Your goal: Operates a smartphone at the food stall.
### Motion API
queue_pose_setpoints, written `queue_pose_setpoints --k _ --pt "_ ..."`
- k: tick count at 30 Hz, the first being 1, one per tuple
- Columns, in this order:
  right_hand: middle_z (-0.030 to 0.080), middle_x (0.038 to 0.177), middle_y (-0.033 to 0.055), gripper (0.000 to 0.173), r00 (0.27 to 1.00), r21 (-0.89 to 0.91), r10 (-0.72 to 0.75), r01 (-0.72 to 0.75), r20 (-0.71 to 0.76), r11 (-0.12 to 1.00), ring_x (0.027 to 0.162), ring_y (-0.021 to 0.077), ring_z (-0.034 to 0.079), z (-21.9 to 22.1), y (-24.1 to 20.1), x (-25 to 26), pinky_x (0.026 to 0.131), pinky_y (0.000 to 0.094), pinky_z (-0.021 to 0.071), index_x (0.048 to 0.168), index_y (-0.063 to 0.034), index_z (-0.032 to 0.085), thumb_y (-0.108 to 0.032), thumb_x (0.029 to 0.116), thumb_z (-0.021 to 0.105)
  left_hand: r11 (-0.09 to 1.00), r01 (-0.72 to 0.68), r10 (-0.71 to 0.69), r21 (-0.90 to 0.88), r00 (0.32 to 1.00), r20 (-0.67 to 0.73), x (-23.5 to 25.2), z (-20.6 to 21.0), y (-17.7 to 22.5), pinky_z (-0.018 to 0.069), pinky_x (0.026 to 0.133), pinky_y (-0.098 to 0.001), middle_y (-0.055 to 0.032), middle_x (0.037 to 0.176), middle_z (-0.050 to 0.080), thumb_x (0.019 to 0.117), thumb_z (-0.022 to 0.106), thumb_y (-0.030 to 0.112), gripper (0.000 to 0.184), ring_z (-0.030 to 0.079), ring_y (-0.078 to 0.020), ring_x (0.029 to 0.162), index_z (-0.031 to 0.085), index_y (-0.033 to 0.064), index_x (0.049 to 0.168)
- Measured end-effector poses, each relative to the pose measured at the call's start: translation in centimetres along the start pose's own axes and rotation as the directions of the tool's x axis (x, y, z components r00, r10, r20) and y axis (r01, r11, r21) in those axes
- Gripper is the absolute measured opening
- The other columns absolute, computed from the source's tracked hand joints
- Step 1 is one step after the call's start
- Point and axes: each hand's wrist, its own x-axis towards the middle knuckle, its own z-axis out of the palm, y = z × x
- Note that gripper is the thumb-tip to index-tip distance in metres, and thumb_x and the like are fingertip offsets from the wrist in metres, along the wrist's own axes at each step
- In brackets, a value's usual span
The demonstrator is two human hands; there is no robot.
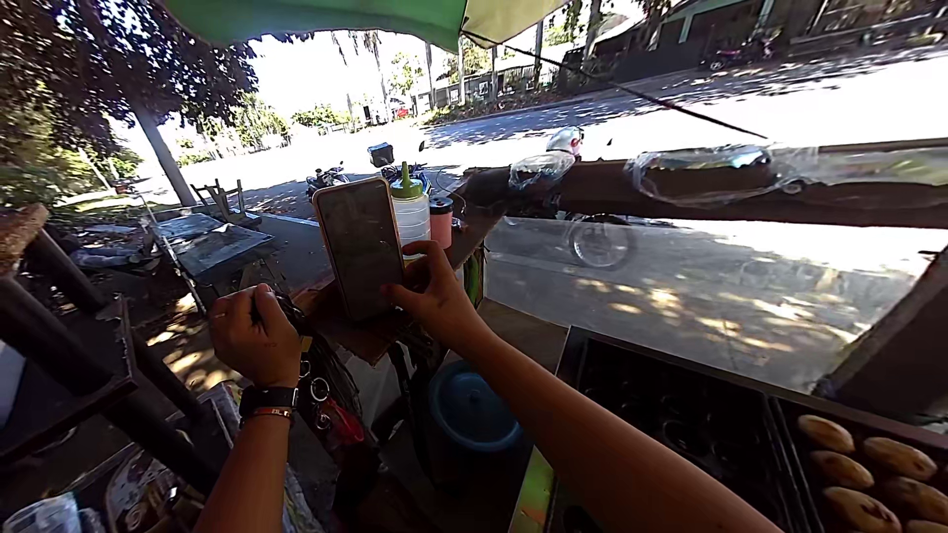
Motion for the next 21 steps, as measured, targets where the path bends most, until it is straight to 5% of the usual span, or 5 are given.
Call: queue_pose_setpoints --k 10,21 --pt "0.062 0.094 0.0058 0.052 1.000 0.009 0.010 -0.010 0.000 1.000 0.076 0.0122 0.062 0.01 -0.14 -0.07 0.069 0.0296 0.0536 0.135 -0.0065 0.049 -0.015 0.0902 0.073 1.000 -0.006 0.005 0.023 1.000 0.012 -0.01 -0.19 0.09 0.0477 0.087 -0.0528 -0.0240 0.099 0.069 0.1061 0.050 0.021 0.034 0.065 -0.0365 0.096 0.073 -0.0032 0.098" --pt "0.060 0.095 0.0057 0.060 0.999 -0.011 0.025 -0.026 -0.021 1.000 0.077 0.0124 0.061 0.31 -0.30 -0.07 0.069 0.0297 0.0530 0.134 -0.0074 0.049 -0.025 0.0869 0.081 1.000 -0.022 0.022 0.022 1.000 -0.021 -0.04 0.03 -0.04 0.0475 0.085 -0.0514 -0.0227 0.095 0.069 0.1050 0.051 0.020 0.034 0.065 -0.0350 0.093 0.073 -0.0029 0.096"
